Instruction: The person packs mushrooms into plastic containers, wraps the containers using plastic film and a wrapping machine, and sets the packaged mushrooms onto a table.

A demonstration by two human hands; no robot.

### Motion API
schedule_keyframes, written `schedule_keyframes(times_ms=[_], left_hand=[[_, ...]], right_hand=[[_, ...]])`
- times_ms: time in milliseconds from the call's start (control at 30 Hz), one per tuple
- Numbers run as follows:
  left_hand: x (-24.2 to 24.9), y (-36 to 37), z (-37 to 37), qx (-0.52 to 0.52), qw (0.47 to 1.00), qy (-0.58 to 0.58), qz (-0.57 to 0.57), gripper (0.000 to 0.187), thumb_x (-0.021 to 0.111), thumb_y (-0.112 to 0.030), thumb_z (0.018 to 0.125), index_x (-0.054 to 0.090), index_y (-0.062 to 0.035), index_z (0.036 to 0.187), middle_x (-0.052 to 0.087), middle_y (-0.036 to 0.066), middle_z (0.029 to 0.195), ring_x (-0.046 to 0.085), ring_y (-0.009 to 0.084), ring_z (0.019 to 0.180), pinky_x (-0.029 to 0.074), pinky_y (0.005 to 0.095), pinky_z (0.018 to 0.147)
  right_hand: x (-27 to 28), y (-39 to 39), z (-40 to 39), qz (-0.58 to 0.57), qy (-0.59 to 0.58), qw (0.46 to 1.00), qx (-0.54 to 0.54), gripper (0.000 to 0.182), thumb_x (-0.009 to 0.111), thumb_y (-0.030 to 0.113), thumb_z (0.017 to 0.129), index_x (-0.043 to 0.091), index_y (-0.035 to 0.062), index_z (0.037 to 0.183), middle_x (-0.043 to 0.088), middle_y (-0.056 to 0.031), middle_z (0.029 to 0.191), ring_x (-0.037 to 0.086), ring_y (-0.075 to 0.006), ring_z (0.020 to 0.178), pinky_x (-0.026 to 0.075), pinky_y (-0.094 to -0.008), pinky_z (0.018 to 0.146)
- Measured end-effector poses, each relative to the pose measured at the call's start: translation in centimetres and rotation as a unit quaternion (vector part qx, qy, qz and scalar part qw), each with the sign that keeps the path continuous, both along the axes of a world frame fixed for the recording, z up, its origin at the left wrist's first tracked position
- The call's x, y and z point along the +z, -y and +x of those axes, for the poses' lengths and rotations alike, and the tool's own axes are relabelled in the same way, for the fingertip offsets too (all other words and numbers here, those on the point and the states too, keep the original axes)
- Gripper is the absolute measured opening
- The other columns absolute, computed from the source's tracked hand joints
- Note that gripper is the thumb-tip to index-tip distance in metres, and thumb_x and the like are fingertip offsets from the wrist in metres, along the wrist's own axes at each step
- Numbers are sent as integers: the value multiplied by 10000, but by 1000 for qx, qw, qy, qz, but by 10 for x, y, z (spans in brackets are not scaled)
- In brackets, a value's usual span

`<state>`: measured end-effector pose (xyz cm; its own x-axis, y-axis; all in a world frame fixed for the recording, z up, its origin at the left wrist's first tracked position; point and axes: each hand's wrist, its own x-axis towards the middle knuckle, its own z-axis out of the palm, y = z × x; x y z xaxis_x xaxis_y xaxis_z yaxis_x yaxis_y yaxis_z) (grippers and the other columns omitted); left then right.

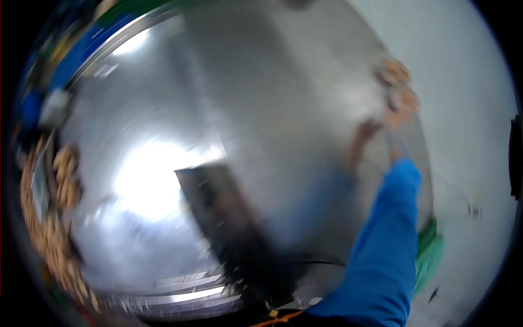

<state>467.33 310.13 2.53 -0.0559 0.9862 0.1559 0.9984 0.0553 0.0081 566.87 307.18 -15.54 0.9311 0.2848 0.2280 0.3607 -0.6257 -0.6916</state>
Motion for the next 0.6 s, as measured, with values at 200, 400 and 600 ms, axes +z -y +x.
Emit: schedule_keyframes(times_ms=[200, 400, 600], left_hand=[[45, -111, -121, 260, 921, 219, 189, 334, 498, -207, 845, 540, 15, 1091, 609, 118, 1021, 580, 148, 799, 471, 274, 633], [-31, -280, -228, 340, 822, 457, -24, 502, 414, -451, 869, 548, -32, 1111, 565, 95, 1073, 519, 174, 925, 434, 293, 746], [7, -337, -152, 110, 829, 547, -32, 475, 431, -439, 863, 564, -62, 1120, 573, 48, 1091, 520, 147, 961, 391, 305, 835]], right_hand=[[151, -109, -325, 15, -164, 913, 373, 511, 508, 74, 823, 343, 23, 1304, 370, -122, 1336, 335, -233, 1245, 251, -339, 1027], [183, -96, -396, -51, -114, 906, 403, 339, 486, 85, 854, 486, -9, 1180, 500, -142, 1195, 469, -218, 1123, 343, -325, 970], [258, -73, -527, -25, -164, 928, 335, 285, 465, 98, 886, 513, -32, 1135, 550, -123, 1119, 506, -192, 1065, 378, -297, 936]])
